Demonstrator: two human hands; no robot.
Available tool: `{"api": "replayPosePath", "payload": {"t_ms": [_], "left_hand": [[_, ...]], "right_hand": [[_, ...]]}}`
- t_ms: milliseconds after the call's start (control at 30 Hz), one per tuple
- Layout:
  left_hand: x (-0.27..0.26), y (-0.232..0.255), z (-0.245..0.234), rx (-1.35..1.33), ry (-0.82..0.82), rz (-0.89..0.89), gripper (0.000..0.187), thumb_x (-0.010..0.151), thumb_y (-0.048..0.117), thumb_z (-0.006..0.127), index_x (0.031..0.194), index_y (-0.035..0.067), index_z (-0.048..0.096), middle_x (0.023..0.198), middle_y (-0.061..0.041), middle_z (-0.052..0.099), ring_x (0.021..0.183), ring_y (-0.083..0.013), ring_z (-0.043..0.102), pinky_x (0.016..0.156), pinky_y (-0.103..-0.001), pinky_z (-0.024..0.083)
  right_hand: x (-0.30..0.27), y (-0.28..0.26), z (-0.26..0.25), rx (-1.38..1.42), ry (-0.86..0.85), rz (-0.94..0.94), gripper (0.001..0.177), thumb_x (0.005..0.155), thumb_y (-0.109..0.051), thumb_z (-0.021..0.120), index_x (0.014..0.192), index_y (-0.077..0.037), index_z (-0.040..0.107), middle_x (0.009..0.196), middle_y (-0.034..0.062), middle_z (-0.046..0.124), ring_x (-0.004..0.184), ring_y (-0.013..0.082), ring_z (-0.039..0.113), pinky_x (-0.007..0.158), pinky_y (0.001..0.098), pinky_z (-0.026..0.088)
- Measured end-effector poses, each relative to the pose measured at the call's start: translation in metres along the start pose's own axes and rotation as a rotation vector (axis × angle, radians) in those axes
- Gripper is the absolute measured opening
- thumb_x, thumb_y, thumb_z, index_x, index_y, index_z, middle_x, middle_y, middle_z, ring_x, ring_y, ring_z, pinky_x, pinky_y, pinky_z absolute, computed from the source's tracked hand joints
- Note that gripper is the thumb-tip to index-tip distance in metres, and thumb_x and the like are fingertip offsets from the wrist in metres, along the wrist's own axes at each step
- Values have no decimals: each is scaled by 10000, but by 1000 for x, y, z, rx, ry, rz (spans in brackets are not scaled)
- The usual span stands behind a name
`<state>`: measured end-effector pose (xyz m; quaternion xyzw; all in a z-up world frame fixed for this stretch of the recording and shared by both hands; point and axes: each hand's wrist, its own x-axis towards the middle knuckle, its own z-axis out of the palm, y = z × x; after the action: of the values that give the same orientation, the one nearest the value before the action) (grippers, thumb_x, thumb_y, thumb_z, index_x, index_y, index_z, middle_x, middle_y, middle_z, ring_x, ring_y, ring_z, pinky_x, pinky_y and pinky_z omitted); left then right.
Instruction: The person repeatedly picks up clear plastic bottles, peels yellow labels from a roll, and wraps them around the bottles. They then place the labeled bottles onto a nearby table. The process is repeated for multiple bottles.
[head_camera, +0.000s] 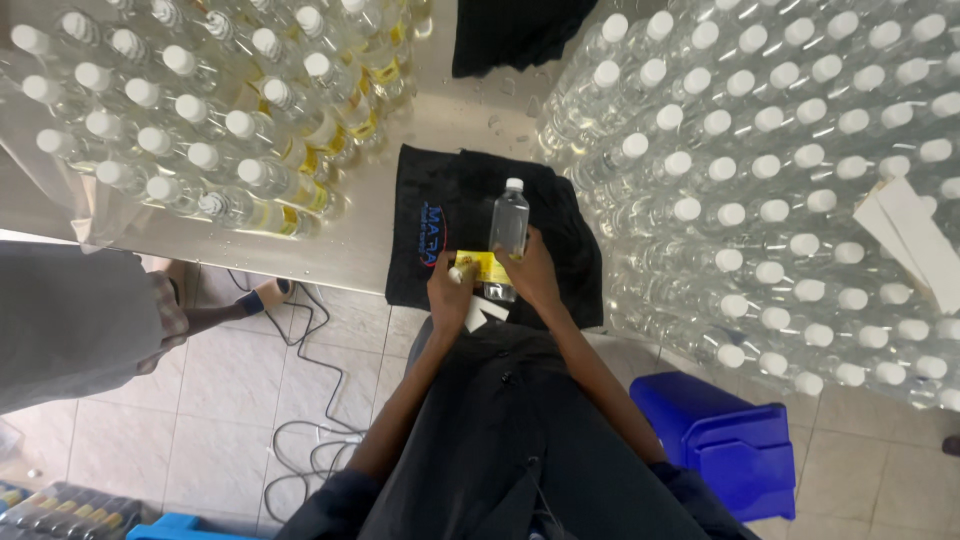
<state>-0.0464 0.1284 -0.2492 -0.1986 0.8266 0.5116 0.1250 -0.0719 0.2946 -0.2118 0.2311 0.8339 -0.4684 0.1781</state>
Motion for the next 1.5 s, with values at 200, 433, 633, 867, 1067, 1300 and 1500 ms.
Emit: {"api": "replayPosePath", "payload": {"t_ms": [200,433,633,867,1067,1300,1500], "left_hand": [[-32,67,-39,-122,-93,-57,424,948,362,880,1294,168,732,1060,-134,811,951,-289,817,944,-458,599],[-47,98,-73,81,-15,187,665,1009,248,787,1612,158,521,1232,-170,818,1139,-434,771,986,-597,569],[-101,89,-64,132,109,904,389,1045,-42,517,1358,27,738,1388,-202,735,1341,-382,688,1114,-472,569],[-103,82,-49,563,206,847,606,1034,-42,587,1624,84,528,1688,-125,528,1523,-300,536,987,-339,619],[-108,80,-61,412,140,710,617,1077,-6,585,1670,119,469,1736,-80,470,1556,-282,484,1075,-376,575],[-93,45,-90,-65,-185,399,804,958,-174,488,1693,150,444,1741,-119,452,1585,-363,425,1263,-479,425],[-72,14,-151,-179,-83,331,703,911,-222,494,1574,5,543,1626,-274,538,1533,-471,466,1274,-581,377]], "right_hand": [[-15,27,-8,605,-62,9,674,986,-349,702,1574,-73,523,1256,136,679,1135,267,687,929,434,588],[-16,18,-21,809,-122,-207,566,1010,-227,638,1563,-166,531,1175,23,673,952,91,677,807,289,610],[16,56,-1,954,-213,-223,699,996,-181,590,1671,-211,410,1145,21,710,948,123,750,846,279,639],[-23,-12,-7,1050,-279,-211,658,1008,-188,659,1625,-179,429,1290,27,669,974,114,733,871,323,665],[-31,-37,-3,992,-357,-187,554,1049,-300,686,1541,-147,482,1363,161,694,1095,254,778,916,410,673],[-44,-58,13,1203,-599,-166,663,1010,-335,659,1577,-78,430,1623,308,507,1535,505,479,1220,660,423],[-17,-69,74,1001,-585,-306,683,965,-232,741,1566,-69,460,1569,228,579,1427,319,593,1173,511,483]]}}
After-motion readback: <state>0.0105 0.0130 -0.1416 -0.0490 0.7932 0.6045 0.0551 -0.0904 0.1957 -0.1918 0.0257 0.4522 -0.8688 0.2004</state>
